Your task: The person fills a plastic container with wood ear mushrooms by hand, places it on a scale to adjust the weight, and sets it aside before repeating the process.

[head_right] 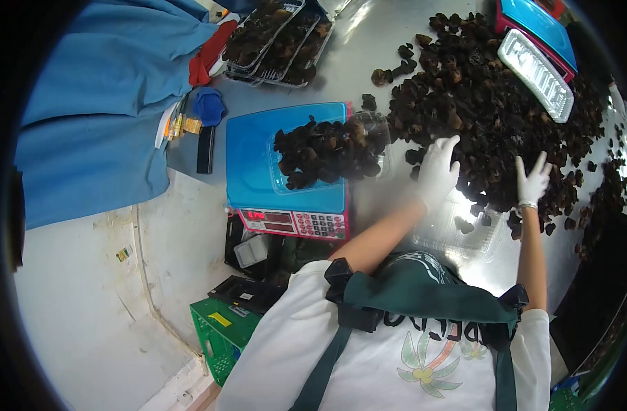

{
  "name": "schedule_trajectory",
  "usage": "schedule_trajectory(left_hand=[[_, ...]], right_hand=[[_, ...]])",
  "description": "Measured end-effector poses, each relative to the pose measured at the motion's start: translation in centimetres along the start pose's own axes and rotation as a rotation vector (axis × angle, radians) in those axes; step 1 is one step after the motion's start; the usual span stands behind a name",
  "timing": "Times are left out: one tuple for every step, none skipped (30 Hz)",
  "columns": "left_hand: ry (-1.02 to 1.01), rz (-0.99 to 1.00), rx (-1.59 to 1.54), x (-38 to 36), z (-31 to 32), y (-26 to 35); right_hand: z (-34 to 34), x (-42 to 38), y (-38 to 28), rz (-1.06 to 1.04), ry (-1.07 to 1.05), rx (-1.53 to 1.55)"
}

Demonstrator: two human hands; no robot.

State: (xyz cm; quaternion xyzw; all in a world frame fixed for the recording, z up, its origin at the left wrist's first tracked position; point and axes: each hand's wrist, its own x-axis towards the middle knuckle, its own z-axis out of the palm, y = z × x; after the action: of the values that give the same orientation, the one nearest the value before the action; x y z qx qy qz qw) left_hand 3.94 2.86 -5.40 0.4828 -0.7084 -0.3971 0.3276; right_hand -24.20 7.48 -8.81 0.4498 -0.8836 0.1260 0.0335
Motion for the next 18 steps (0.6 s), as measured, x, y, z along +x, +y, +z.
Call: schedule_trajectory(left_hand=[[-0.023, 0.013, 0.179, 0.5, 0.5, 0.2], [-0.046, 0.025, 0.359, 0.7, 0.8, 0.4], [-0.120, -0.012, 0.435, 0.7, 1.0, 0.8], [-0.197, -0.047, 0.511, 0.6, 1.1, 1.6], [-0.277, -0.079, 0.589, 0.6, 1.3, 2.1], [-0.326, -0.122, 0.658, 0.8, 1.7, 2.2], [-0.294, -0.149, 0.716, 0.9, 1.7, 2.7], [-0.261, -0.180, 0.793, 1.2, 1.5, 2.6], [-0.225, -0.195, 0.863, 1.7, 1.3, 2.5], [-0.230, -0.236, 0.814, 2.3, 0.4, 3.2], [-0.243, -0.275, 0.766, 3.0, -0.6, 3.8], [-0.241, -0.262, 0.731, 3.8, -0.7, 4.1], [-0.242, -0.254, 0.700, 4.5, -0.3, 4.2], [-0.218, -0.196, 0.573, 5.0, 1.1, 2.8], [-0.200, -0.155, 0.422, 5.5, 2.1, 2.4], [-0.159, -0.115, 0.218, 6.0, 3.1, 1.6], [-0.117, -0.082, 0.013, 6.4, 4.0, 0.9], [-0.069, -0.074, -0.186, 6.5, 4.1, 1.0]], right_hand=[[1.0, -0.7, -0.9, -0.046, -0.028, -0.034], [1.5, -1.8, -2.9, -0.091, -0.057, -0.070], [-0.7, -2.9, -6.4, -0.200, -0.110, -0.010], [-1.0, -3.8, -7.9, -0.284, -0.134, 0.128], [-1.9, -4.7, -9.1, -0.352, -0.138, 0.192], [-2.7, -4.7, -9.2, -0.420, -0.192, 0.243], [-3.6, -4.7, -8.9, -0.482, -0.245, 0.290], [-4.2, -4.5, -8.3, -0.429, -0.246, 0.235], [-4.5, -4.1, -7.2, -0.372, -0.254, 0.226], [-4.6, -3.7, -6.3, -0.297, -0.224, 0.204], [-4.4, -3.3, -5.8, -0.218, -0.193, 0.182], [-3.8, -2.5, -5.5, -0.222, -0.185, 0.224], [-3.0, -1.8, -5.7, -0.228, -0.179, 0.270], [-2.0, -1.4, -6.6, -0.240, -0.196, 0.355], [-1.6, -1.4, -8.0, -0.255, -0.212, 0.443], [-2.7, -2.1, -10.2, -0.158, -0.271, 0.468], [-3.7, -2.5, -11.8, -0.066, -0.329, 0.498], [-2.5, -2.7, -11.6, -0.075, -0.346, 0.751]])
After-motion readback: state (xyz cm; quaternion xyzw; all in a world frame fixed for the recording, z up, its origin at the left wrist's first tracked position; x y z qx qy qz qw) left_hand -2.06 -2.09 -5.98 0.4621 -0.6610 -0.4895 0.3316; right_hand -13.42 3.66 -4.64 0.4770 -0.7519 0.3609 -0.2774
